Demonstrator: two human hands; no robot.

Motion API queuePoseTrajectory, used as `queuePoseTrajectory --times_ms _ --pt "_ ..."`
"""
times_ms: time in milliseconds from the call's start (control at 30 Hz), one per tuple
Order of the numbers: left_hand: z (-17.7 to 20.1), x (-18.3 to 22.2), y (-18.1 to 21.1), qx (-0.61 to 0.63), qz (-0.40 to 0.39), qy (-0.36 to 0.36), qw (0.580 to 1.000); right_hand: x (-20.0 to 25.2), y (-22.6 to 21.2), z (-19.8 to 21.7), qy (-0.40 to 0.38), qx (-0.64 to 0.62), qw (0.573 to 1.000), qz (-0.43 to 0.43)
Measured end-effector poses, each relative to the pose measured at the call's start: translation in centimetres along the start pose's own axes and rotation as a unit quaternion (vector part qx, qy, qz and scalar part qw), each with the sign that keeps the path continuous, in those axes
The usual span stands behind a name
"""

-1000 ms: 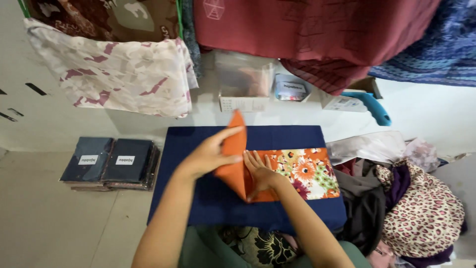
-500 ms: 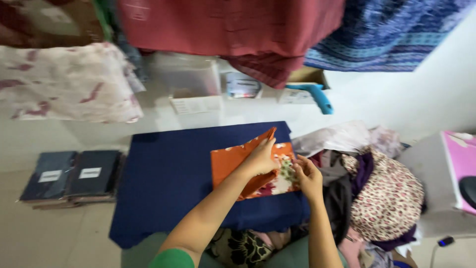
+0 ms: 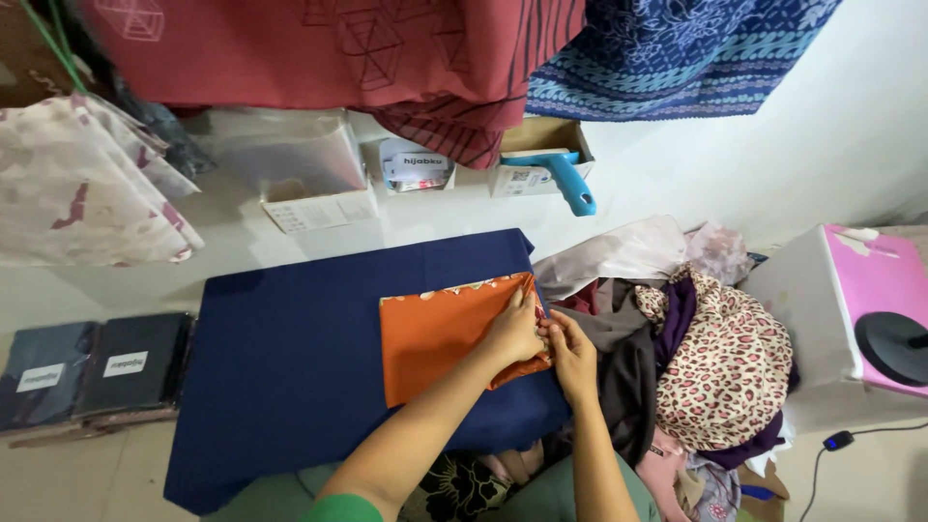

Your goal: Cleaning a floral scarf with a lint roller, folding it, and placing it into a plastic bag.

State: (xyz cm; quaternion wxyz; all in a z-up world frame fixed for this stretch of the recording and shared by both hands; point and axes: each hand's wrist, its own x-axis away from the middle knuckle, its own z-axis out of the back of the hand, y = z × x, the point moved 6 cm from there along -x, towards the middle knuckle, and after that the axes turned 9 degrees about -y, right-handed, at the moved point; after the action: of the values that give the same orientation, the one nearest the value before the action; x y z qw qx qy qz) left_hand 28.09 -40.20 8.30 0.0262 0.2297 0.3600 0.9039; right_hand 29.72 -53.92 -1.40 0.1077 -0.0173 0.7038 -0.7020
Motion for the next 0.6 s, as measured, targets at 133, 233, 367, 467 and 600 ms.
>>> queuePoseTrajectory --times_ms 133,233,367,467,600 --pt "-1.9 -2.4 -1.9 -0.009 0.0 0.014 1.0 0.3 -0.7 0.1 0.004 0.05 0.999 0.016" --pt "0.9 3.3 0.7 0.063 -0.065 0.014 0.996 0.6 -1.5 0.5 0.0 0.113 0.993 0.021" --pt "1.5 3.0 -6.4 0.109 -0.223 0.172 0.953 0.9 -2.2 0.4 -0.01 0.116 0.993 0.009" --pt "4.2 7.0 -11.0 -0.077 -0.314 0.325 0.889 0.8 -2.4 0.2 -0.029 0.116 0.993 0.016" --pt "5.7 10.1 -16.7 -0.208 -0.237 0.34 0.886 0.3 -2.5 -1.0 -0.059 0.125 0.99 0.001"
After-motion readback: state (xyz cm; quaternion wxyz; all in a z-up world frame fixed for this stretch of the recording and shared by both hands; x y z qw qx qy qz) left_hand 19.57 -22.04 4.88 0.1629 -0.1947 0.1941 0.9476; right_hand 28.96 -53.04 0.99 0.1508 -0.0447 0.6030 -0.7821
